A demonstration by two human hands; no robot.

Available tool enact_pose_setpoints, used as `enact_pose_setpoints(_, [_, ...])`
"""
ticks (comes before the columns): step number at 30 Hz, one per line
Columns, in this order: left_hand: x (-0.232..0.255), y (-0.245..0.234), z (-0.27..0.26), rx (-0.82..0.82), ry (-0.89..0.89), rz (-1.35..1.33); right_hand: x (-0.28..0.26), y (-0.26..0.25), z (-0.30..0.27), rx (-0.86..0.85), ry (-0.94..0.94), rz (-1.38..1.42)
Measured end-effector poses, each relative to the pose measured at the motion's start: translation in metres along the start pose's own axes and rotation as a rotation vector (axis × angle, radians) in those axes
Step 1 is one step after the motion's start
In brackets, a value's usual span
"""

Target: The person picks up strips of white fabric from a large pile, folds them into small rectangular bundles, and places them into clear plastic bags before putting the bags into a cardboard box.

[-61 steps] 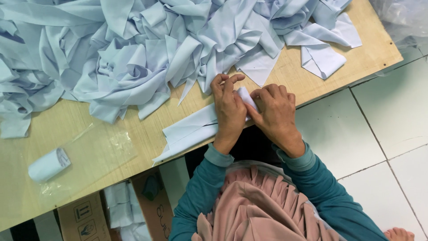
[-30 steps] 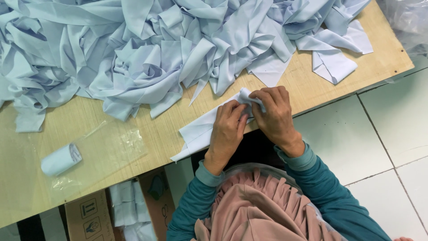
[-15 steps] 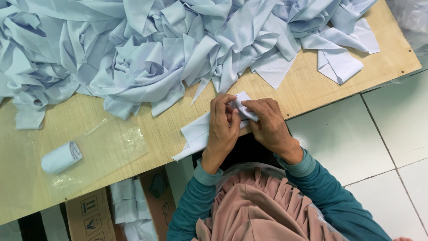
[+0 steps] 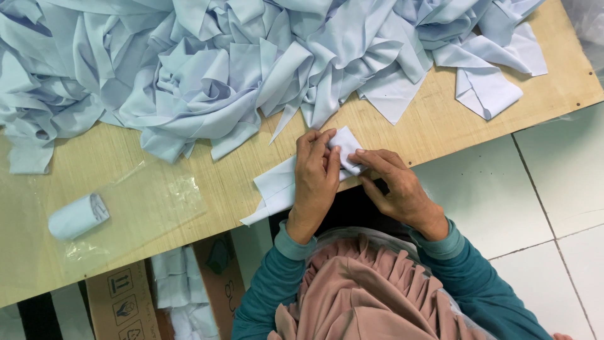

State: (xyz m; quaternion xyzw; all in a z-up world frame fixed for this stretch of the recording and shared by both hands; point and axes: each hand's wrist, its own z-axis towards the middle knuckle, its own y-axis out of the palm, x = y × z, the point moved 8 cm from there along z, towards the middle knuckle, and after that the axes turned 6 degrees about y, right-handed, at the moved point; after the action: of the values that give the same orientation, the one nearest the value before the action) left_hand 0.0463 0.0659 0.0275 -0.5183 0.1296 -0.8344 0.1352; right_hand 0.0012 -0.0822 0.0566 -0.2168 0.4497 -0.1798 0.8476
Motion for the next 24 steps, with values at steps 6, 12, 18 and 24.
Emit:
enact_pose_setpoints(6, [0.001, 0.001, 0.000, -0.005, -0.009, 0.008, -0.005, -0.008, 0.006, 0.003, 0.086, 0.129])
enact_pose_setpoints(12, [0.002, 0.000, 0.003, -0.002, -0.012, 0.007, -0.007, -0.008, 0.018, -0.027, 0.071, 0.106])
enact_pose_setpoints(18, [-0.004, 0.004, 0.000, -0.008, -0.011, 0.005, 0.004, -0.014, 0.018, 0.039, 0.174, 0.000])
enact_pose_setpoints(24, [-0.005, 0.003, 0.000, -0.004, -0.012, 0.007, 0.010, -0.004, 0.018, 0.027, 0.234, -0.466])
